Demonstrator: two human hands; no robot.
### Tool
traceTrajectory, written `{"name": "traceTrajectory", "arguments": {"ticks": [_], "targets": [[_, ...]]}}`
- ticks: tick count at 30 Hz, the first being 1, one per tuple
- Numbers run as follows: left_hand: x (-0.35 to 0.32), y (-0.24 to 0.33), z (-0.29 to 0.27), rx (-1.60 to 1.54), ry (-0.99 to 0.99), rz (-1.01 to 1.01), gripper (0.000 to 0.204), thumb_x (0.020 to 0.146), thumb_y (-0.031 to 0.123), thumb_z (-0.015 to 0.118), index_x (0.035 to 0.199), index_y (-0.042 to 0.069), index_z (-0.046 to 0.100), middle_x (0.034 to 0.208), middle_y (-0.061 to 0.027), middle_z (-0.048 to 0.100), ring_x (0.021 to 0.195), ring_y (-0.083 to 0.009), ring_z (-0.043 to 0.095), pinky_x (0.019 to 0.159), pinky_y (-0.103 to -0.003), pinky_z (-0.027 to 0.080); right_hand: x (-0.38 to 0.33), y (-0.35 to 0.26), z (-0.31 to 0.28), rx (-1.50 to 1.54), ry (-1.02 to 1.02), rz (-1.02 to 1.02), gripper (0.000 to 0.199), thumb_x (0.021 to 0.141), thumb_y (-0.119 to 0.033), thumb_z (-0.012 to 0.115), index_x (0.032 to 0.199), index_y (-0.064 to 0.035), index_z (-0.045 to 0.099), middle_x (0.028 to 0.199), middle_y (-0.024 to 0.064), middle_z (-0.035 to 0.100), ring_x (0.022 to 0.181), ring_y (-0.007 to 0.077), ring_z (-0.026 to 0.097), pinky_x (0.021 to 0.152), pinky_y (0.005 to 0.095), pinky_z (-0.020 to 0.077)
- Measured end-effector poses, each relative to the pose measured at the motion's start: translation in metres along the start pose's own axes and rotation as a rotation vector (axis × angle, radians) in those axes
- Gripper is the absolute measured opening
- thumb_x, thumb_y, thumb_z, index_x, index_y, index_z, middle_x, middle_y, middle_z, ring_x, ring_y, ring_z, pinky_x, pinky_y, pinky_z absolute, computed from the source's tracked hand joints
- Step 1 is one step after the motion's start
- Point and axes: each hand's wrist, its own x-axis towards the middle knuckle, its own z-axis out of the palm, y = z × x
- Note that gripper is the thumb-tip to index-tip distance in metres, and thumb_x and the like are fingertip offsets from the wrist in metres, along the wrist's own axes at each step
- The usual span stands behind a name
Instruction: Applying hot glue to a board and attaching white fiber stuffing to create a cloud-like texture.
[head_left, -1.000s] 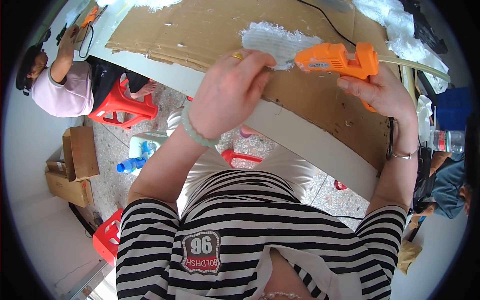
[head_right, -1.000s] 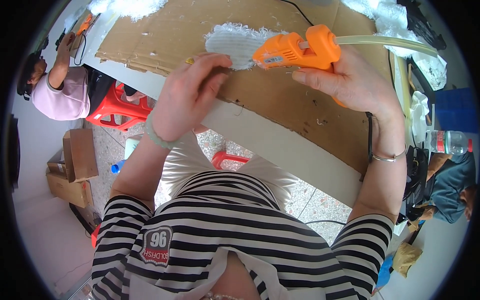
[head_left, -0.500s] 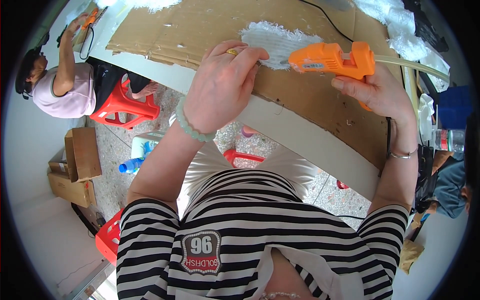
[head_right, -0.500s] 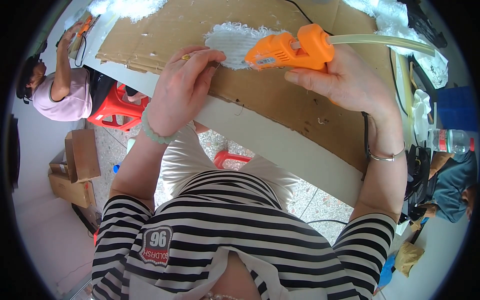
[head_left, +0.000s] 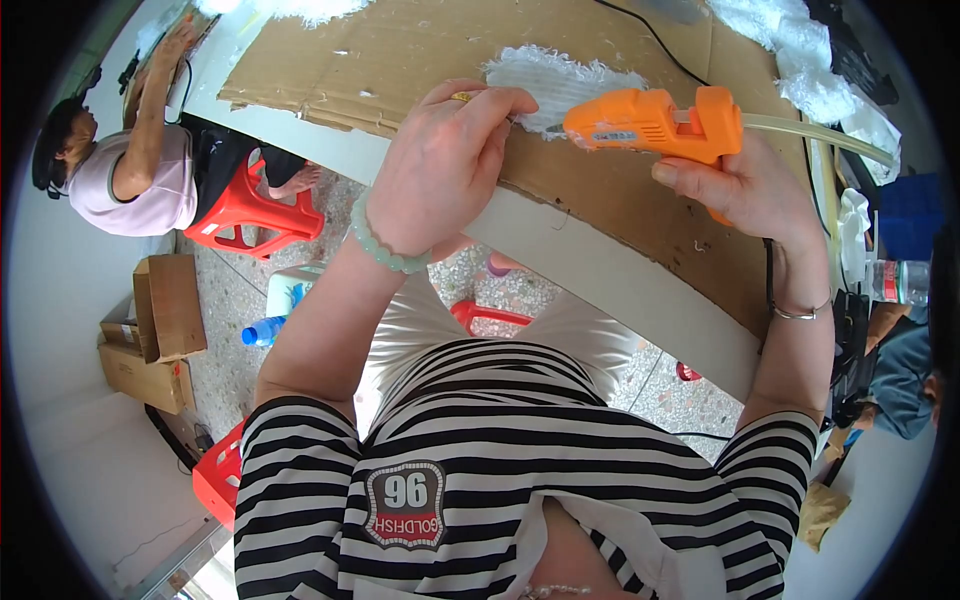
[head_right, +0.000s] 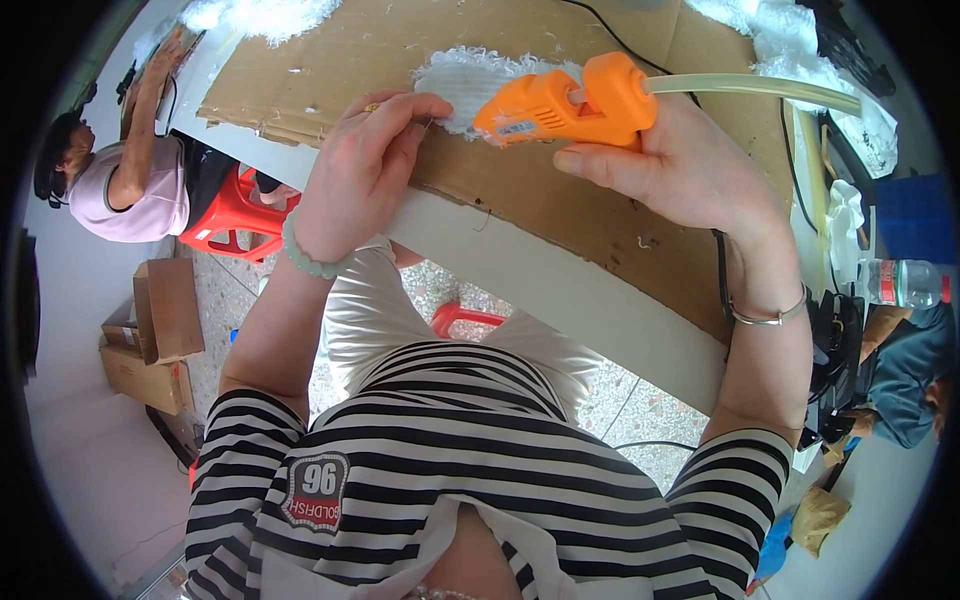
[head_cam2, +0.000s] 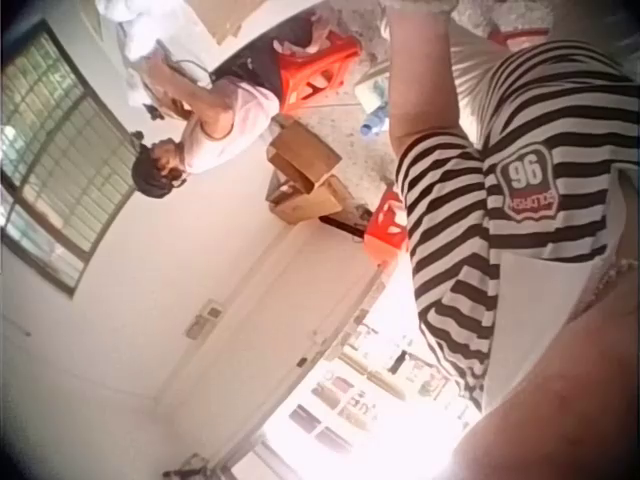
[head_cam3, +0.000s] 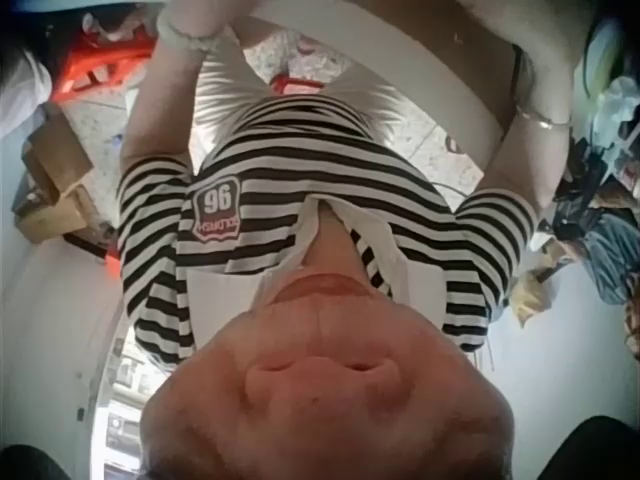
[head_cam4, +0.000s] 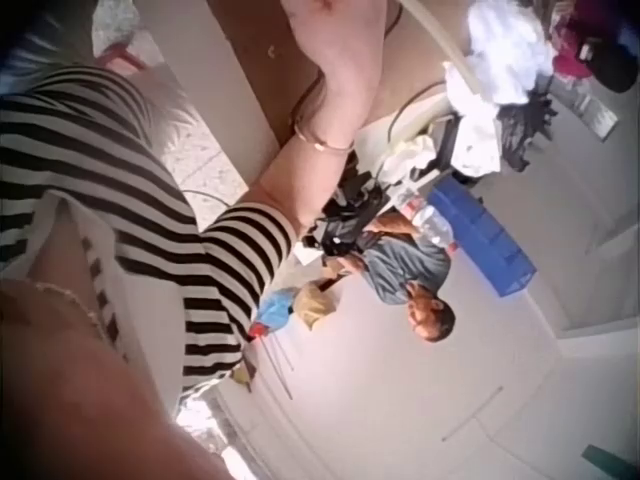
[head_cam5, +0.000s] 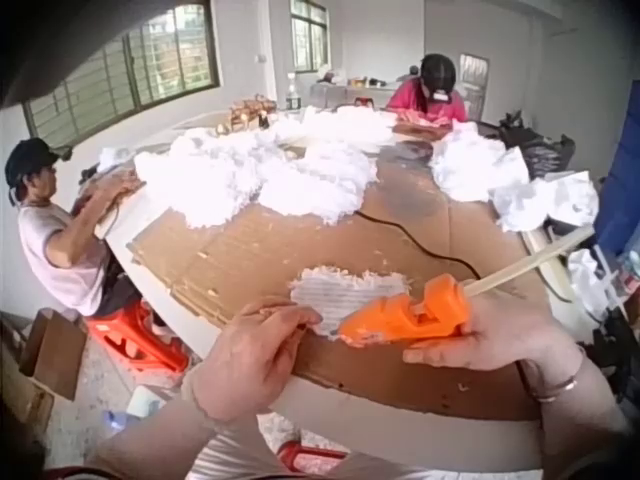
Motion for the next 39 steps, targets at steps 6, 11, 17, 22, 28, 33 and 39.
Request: {"name": "traceTrajectory", "arguments": {"ticks": [6, 11, 17, 22, 28, 33, 39], "targets": [[-0.003, -0.008, 0.006, 0.048, 0.079, 0.061, 0.022, 0.076, -0.005, 0.052, 0.095, 0.004, 0.058, 0.069, -0.0108, 0.061, 0.082, -0.0323, 0.06, 0.084, -0.04, 0.045, -0.004, 0.007, -0.008, 0.046, 0.147, -0.137, 0.028, 0.081, -0.023, 0.069, 0.097, -0.0022, 0.059, 0.07, -0.0003, 0.054, 0.063, 0.0082, 0.046, 0.059, 0.0231, 0.0413], [-0.004, -0.006, 0.006, 0.054, 0.072, 0.046, 0.023, 0.076, -0.004, 0.052, 0.096, 0.004, 0.059, 0.071, -0.0105, 0.062, 0.087, -0.0325, 0.059, 0.084, -0.04, 0.044, 0.003, 0.012, -0.002, 0.022, 0.051, -0.064, 0.03, 0.083, -0.019, 0.069, 0.107, -0.0038, 0.058, 0.075, -0.0028, 0.054, 0.066, 0.0048, 0.046, 0.058, 0.0197, 0.0385], [-0.002, -0.005, 0.003, -0.031, 0.067, -0.001, 0.022, 0.077, -0.005, 0.05, 0.096, 0.003, 0.058, 0.072, -0.0109, 0.062, 0.083, -0.0333, 0.059, 0.082, -0.04, 0.045, 0.003, -0.007, 0.002, -0.041, 0.028, 0.02, 0.029, 0.083, -0.027, 0.067, 0.096, -0.0024, 0.058, 0.068, 0.0019, 0.055, 0.06, 0.0108, 0.046, 0.058, 0.0248, 0.0409], [-0.003, -0.001, 0.002, -0.066, 0.068, -0.041, 0.021, 0.077, -0.005, 0.05, 0.096, 0.003, 0.058, 0.075, -0.0115, 0.062, 0.082, -0.0335, 0.059, 0.079, -0.039, 0.046, 0.008, -0.001, 0.009, -0.078, 0.047, -0.083, 0.029, 0.084, -0.031, 0.066, 0.097, -0.0058, 0.059, 0.062, -0.0024, 0.048, 0.054, 0.0068, 0.042, 0.05, 0.0238, 0.0349], [-0.013, 0.004, 0.0, -0.012, 0.051, -0.071, 0.018, 0.076, 0.002, 0.059, 0.093, 0.004, 0.059, 0.086, -0.0112, 0.064, 0.086, -0.031, 0.059, 0.08, -0.039, 0.045, 0.01, 0.001, 0.012, 0.0, 0.065, -0.102, 0.028, 0.084, -0.029, 0.066, 0.094, -0.0042, 0.058, 0.064, -0.0026, 0.048, 0.057, 0.0078, 0.042, 0.052, 0.0238, 0.036], [-0.017, 0.017, 0.0, 0.192, 0.032, 0.064, 0.022, 0.071, 0.008, 0.066, 0.092, 0.004, 0.06, 0.096, -0.0082, 0.066, 0.093, -0.027, 0.06, 0.085, -0.039, 0.044, 0.011, 0.0, 0.015, 0.028, 0.086, -0.094, 0.028, 0.085, -0.028, 0.066, 0.095, -0.0031, 0.059, 0.067, -0.0035, 0.049, 0.059, 0.0072, 0.042, 0.054, 0.0232, 0.0363], [-0.019, 0.014, 0.005, 0.209, 0.055, 0.07, 0.021, 0.071, 0.01, 0.067, 0.09, 0.004, 0.06, 0.097, -0.0081, 0.066, 0.094, -0.0265, 0.06, 0.086, -0.039, 0.043, 0.015, -0.002, 0.017, 0.056, 0.047, -0.07, 0.029, 0.085, -0.03, 0.066, 0.094, -0.003, 0.06, 0.068, -0.0038, 0.049, 0.06, 0.0071, 0.041, 0.054, 0.023, 0.0364]]}}
